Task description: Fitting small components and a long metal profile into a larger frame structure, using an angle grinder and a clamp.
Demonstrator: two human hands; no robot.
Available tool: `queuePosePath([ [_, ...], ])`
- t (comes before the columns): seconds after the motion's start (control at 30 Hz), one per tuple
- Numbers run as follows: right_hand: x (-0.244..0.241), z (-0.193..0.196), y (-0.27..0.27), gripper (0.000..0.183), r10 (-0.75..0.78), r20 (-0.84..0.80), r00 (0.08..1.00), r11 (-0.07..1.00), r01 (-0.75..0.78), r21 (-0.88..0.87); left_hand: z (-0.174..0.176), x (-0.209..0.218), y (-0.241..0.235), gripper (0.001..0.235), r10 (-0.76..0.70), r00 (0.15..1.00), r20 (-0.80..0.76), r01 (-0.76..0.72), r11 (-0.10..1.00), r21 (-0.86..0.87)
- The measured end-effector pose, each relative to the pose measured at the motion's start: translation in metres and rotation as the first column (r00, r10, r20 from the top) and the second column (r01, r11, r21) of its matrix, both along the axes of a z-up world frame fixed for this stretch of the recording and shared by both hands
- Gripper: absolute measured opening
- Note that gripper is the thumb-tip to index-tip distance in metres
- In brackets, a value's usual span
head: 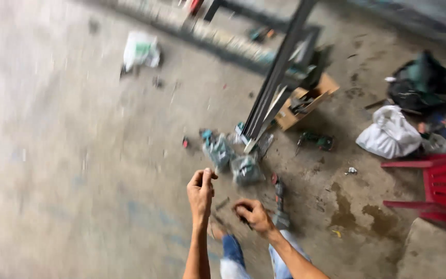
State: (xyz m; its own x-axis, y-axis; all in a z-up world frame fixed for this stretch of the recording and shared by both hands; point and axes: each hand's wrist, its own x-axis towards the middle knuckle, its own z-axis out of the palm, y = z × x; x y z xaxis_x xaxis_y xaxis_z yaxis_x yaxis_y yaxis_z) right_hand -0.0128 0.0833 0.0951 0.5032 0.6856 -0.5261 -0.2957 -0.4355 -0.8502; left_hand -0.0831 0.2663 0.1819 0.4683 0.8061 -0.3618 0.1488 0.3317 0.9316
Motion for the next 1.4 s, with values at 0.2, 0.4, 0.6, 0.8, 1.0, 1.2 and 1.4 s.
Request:
queuePosePath([
  [0.2, 0.009, 0.024, -0.04, 0.039, -0.11, 0.028, 0.994, 0.989, 0.106, 0.106, 0.009, 0.127, 0.027, 0.081, -0.274, 0.63, -0.727, 0.696, 0.615, 0.371],
  [0.4, 0.018, -0.022, -0.115, 0.024, -0.502, -0.238, 0.831, 0.849, 0.526, 0.047, -0.029, 0.225, 0.024, 0.043, -0.324, 0.343, -0.882, 0.827, 0.549, 0.119],
  [0.6, 0.048, -0.033, -0.137, 0.019, -0.576, -0.094, 0.812, 0.811, 0.582, 0.063, -0.03, 0.212, 0.047, 0.056, -0.568, 0.413, -0.712, 0.846, 0.528, 0.07],
  [0.8, 0.135, 0.044, -0.066, 0.034, -0.291, 0.313, 0.904, 0.954, 0.25, 0.162, -0.077, 0.206, 0.036, 0.061, -0.405, 0.391, -0.827, 0.852, 0.5, 0.158],
  [1.0, 0.174, 0.079, -0.025, 0.014, -0.495, 0.247, 0.833, 0.867, 0.456, 0.202, -0.073, 0.196, 0.01, 0.083, -0.172, 0.232, -0.957, 0.933, 0.32, 0.168],
  [1.2, 0.158, 0.043, 0.027, 0.019, -0.618, 0.155, 0.77, 0.785, 0.616, 0.069, -0.136, 0.185, 0.016, 0.081, -0.125, 0.526, -0.841, 0.833, 0.276, 0.48],
  [1.4, 0.129, -0.016, 0.108, 0.063, -0.746, 0.003, 0.666, 0.644, 0.722, -0.254, -0.092, 0.198, 0.043, 0.074, -0.462, 0.272, -0.844, 0.956, 0.231, 0.181],
])
